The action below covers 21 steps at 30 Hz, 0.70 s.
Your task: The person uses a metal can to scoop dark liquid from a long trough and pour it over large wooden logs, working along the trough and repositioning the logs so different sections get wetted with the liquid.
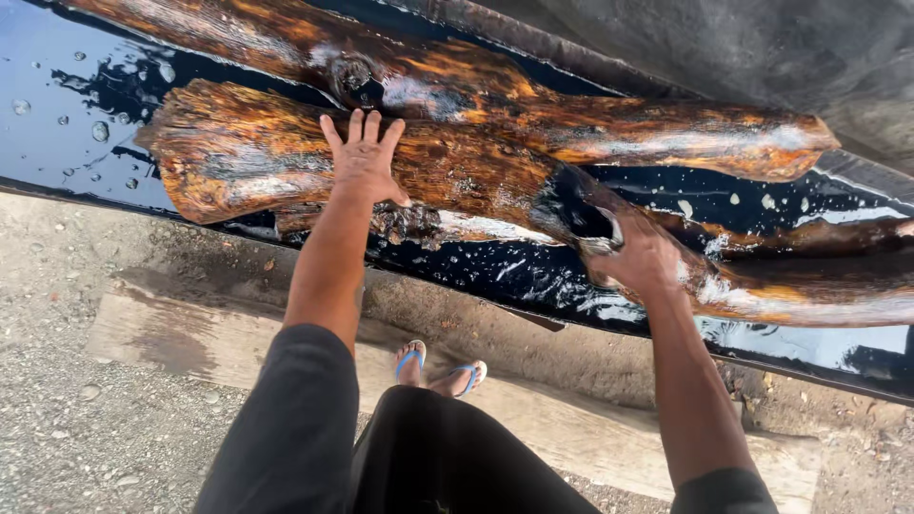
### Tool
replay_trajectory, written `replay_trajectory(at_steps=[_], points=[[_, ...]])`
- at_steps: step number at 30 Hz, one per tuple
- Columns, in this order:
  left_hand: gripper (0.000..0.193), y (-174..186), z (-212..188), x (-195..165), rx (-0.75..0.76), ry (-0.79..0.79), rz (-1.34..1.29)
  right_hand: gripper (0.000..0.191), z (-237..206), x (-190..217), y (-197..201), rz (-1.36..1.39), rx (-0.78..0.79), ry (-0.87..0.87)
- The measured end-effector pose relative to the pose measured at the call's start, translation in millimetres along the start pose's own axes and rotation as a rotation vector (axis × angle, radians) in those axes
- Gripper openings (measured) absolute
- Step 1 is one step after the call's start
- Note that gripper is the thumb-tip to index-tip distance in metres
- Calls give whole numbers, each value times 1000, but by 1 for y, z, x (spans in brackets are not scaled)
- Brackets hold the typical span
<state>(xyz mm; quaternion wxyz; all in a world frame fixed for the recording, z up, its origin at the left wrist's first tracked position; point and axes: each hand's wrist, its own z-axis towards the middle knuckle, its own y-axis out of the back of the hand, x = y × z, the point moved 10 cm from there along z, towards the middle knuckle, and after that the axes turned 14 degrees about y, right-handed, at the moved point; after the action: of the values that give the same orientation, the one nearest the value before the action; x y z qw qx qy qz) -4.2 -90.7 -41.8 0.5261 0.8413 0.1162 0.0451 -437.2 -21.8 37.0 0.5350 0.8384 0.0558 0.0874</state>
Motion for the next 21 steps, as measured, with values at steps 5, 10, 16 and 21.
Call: replay_trajectory(at_steps=[5, 10, 16, 21], points=[[143, -7, 0, 7, 3, -4, -30, 98, 29, 78, -3, 10, 186, -5], [149, -25, 20, 22, -41, -15, -31, 90, 70, 154, -11, -10, 137, 154], [151, -21, 21, 28, -27, -29, -34, 100, 88, 191, 2, -5, -41, 251], [156, -22, 23, 22, 18, -25, -46, 98, 83, 128, -12, 205, 28, -21]])
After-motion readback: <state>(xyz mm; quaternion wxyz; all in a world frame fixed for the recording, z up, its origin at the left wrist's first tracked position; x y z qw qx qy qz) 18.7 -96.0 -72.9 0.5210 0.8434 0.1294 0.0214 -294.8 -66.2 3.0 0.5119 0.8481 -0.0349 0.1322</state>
